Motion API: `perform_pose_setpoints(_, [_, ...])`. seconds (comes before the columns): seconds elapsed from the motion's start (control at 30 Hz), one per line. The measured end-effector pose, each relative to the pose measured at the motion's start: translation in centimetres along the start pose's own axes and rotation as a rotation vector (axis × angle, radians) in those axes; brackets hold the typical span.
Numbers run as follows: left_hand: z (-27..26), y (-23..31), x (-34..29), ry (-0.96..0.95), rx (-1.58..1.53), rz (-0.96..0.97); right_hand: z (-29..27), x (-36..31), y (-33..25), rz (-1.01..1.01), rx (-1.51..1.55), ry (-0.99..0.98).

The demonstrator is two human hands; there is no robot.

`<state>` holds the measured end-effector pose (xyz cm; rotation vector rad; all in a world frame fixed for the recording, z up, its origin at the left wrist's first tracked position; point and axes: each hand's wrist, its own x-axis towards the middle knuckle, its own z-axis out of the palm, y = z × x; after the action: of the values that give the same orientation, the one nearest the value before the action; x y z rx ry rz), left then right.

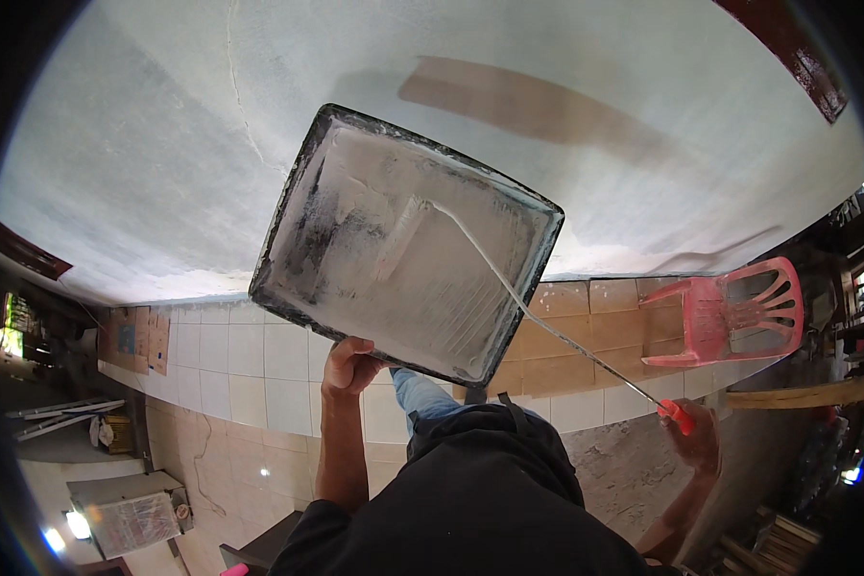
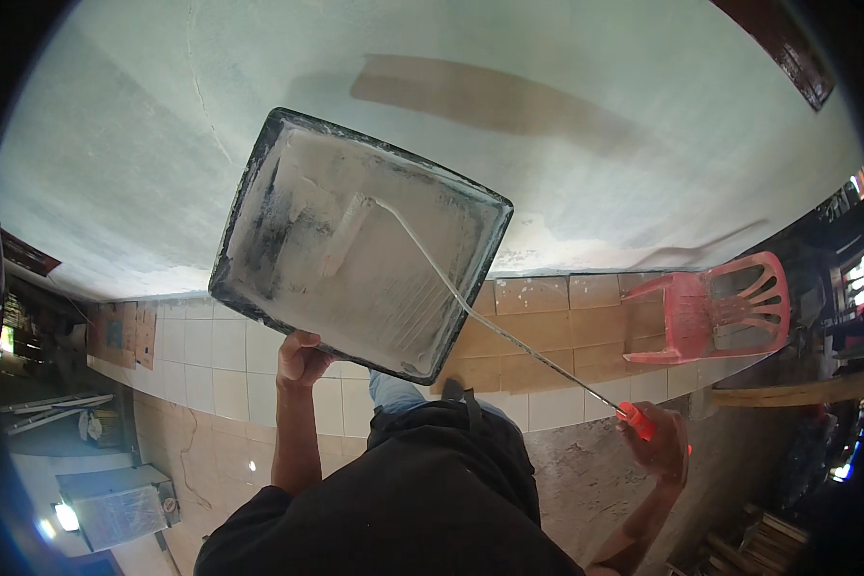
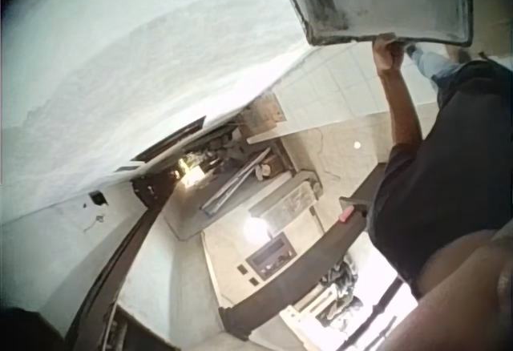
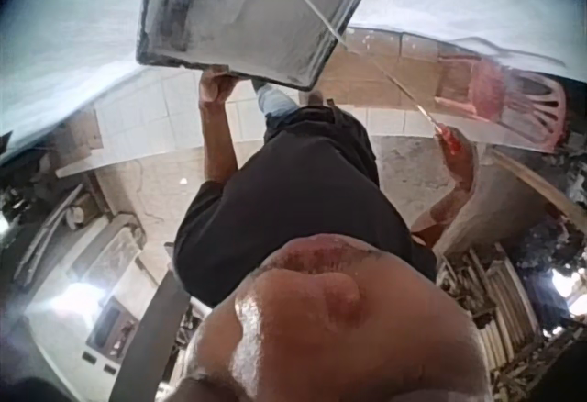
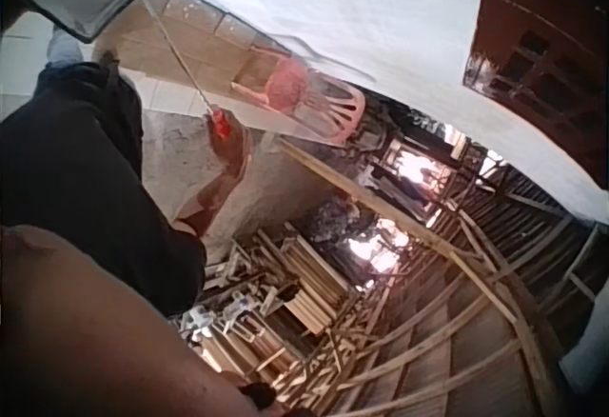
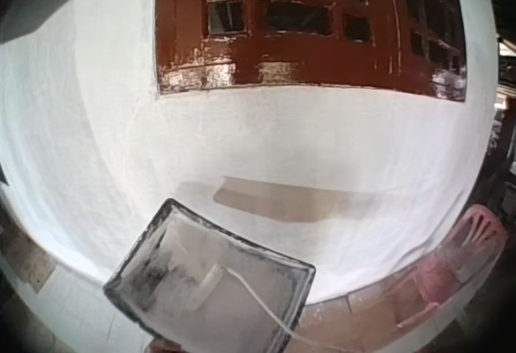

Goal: The person applies white paint from a paint tray onto a wall using a paint roller.

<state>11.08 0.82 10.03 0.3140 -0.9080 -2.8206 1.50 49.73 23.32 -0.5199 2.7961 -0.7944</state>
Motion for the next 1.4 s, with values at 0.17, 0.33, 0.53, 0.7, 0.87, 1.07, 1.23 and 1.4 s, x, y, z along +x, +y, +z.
perform_pose_setpoints(0.17, [0.4, 0.0, 0.3, 0.005, 0.030, 0.000, 0.2, 1.4, -2.5, 0.003, -0.084, 0.016])
perform_pose_setpoints(0.33, [1.5, -0.1, 0.4, 0.033, 0.009, 0.012, 0.8, 2.2, -3.1, 0.010, -0.115, 0.009])
perform_pose_setpoints(0.53, [1.2, -0.4, 0.3, 0.069, -0.012, -0.001, 1.8, 3.1, -4.6, -0.011, -0.171, 0.023])
perform_pose_setpoints(0.7, [0.9, -0.1, 0.0, 0.061, 0.033, -0.008, 2.5, 3.8, -5.4, 0.020, -0.146, -0.006])
perform_pose_setpoints(0.87, [1.0, -0.1, 0.1, 0.035, 0.032, -0.012, 1.3, 3.1, -2.5, 0.025, -0.067, -0.033])
perform_pose_setpoints(1.07, [1.7, -0.2, 0.6, 0.059, 0.046, 0.017, 0.3, 1.4, -0.2, 0.023, -0.022, -0.063])
perform_pose_setpoints(1.23, [2.4, 0.0, 0.5, 0.030, 0.012, 0.018, 0.7, 0.9, 0.2, -0.031, -0.012, -0.039])
perform_pose_setpoints(1.4, [1.9, -0.4, 0.8, 0.005, 0.026, -0.015, 2.2, 1.5, -0.9, 0.027, -0.024, -0.044])
